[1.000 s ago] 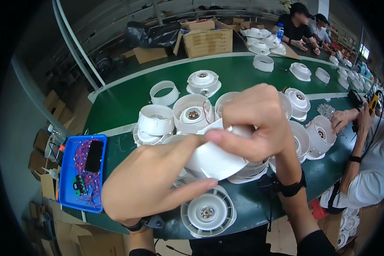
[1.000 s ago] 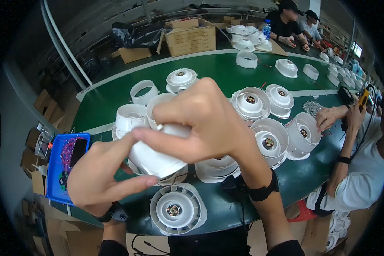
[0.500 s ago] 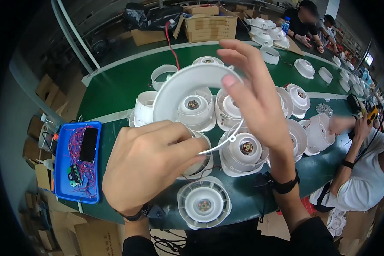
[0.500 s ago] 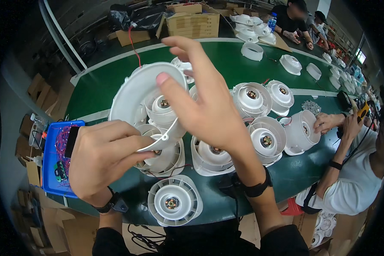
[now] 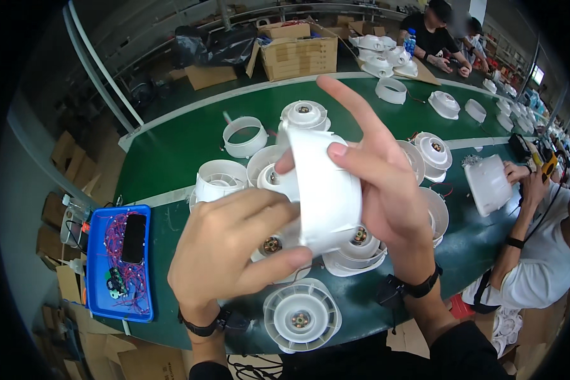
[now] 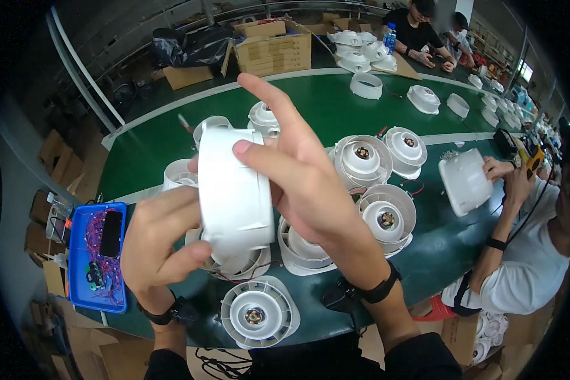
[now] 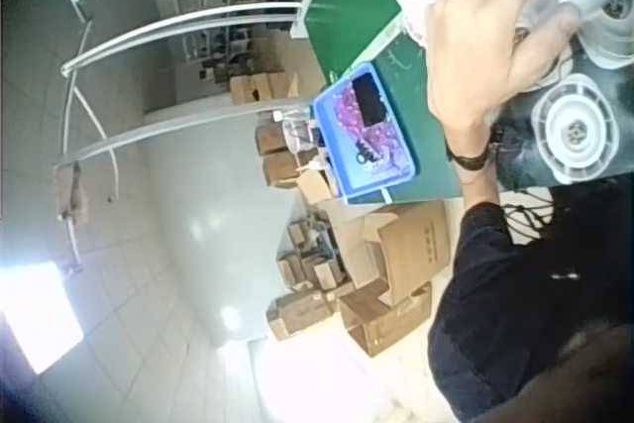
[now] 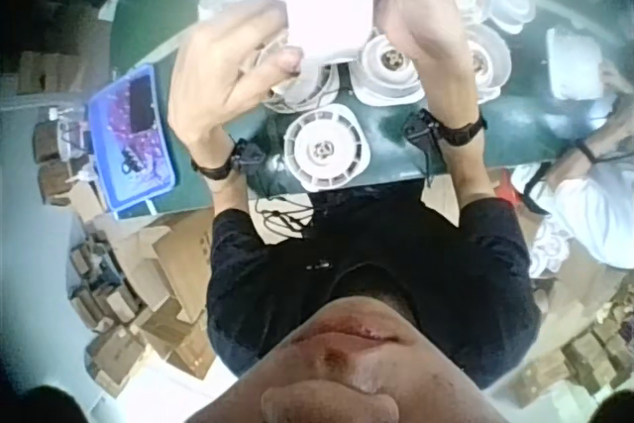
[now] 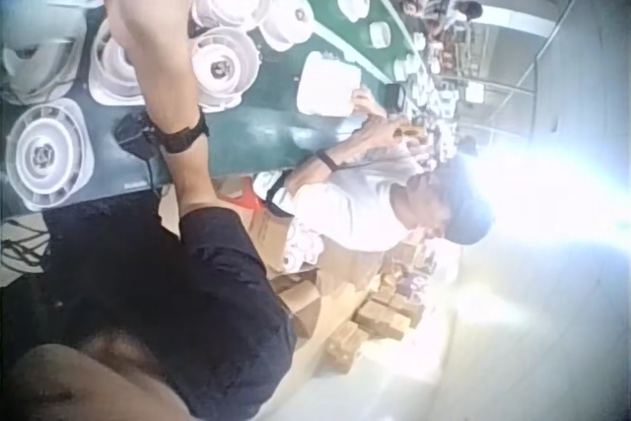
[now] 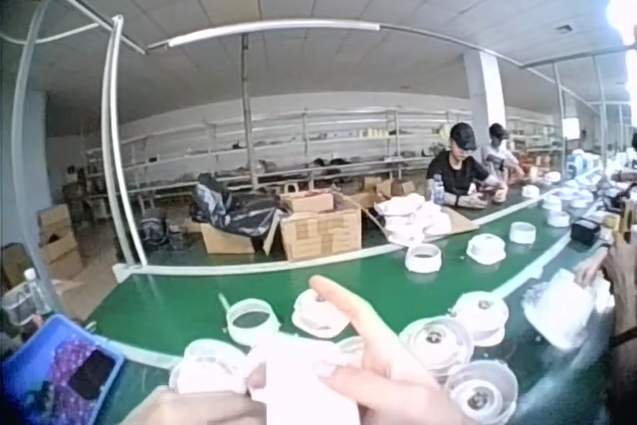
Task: The person assembles white plastic housings for electronic devices by fitting a top cover onto a base unit containing a motor and wiring. They repeatedly pick up components, align the parts, and press them together to snap the casing shut, then place the finished unit on the table.
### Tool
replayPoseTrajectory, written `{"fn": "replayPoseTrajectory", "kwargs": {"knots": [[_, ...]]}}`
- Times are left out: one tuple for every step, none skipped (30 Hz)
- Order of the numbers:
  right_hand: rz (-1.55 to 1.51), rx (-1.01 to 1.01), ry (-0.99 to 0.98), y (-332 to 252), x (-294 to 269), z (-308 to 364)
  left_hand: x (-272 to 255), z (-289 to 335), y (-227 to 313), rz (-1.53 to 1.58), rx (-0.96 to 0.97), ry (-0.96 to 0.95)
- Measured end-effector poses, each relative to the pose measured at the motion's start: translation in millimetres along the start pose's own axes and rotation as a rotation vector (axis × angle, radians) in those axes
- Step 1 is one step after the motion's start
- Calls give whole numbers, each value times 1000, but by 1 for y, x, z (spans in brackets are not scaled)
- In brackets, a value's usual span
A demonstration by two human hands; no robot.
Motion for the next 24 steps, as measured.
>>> {"fn": "replayPoseTrajectory", "kwargs": {"knots": [[55, 1, -18, -1, -1, 3, -2, -1, -2, 35, -42, 14], [134, 21, -46, -1, 0, 4, -4, 3, -7, 20, -59, 12], [212, 40, -75, -4, 3, 5, -6, 5, -7, 43, -84, 42], [255, 29, -81, -3, 5, 4, -10, 7, -5, 66, -110, 72], [297, 25, -86, -1, 7, 4, -13, 8, -4, 89, -137, 106], [303, -8, -67, 5, 11, 2, -13, 8, -1, 52, -168, 145], [328, -41, -38, 5, 12, 3, -6, 4, -1, 105, -184, 219], [356, -42, -23, 6, 13, 4, 1, 0, -1, 157, -202, 294], [384, -42, -9, 6, 15, 6, 4, -2, -3, 209, -221, 369], [405, -43, -36, 6, 19, 6, 3, -1, 0, 171, -222, 312], [431, -40, -54, 8, 20, 6, 4, -1, 0, 144, -219, 250], [466, -26, -95, 10, 22, 7, 6, -1, -1, 118, -216, 189], [540, -51, -150, 12, 21, 6, 6, -1, -2, 112, -202, 145], [618, -83, -198, 13, 21, 5, 4, -1, -4, 106, -181, 98], [693, -114, -242, 13, 21, 6, 3, -1, -5, 100, -159, 52], [746, -98, -277, 10, 19, 7, 2, -1, -8, 119, -142, 61], [768, -95, -306, 10, 18, 7, 2, 1, -9, 96, -139, 75], [792, -95, -334, 10, 17, 7, 2, 2, -10, 73, -136, 90], [795, -111, -351, 9, 16, 6, 1, 4, -10, 51, -131, 104], [754, -95, -347, 7, 18, 6, -1, 6, -11, 68, -150, 105], [712, -81, -341, 6, 19, 6, -5, 8, -13, 85, -169, 106], [629, -36, -309, 0, 25, 7, -9, 8, -14, 103, -186, 108], [578, -45, -271, 4, 26, 8, -11, 8, -15, 126, -238, 117], [527, -55, -235, 8, 26, 8, -12, 8, -16, 149, -291, 125]]}}
Point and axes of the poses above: each hand's wrist, its own z-axis away from the middle knuckle, its own x-axis out of the palm, y = z × x, the point moved 3 cm from there along -z, towards the middle knuckle, and after that the axes turned 10 degrees about -y, right-handed, at the moved point
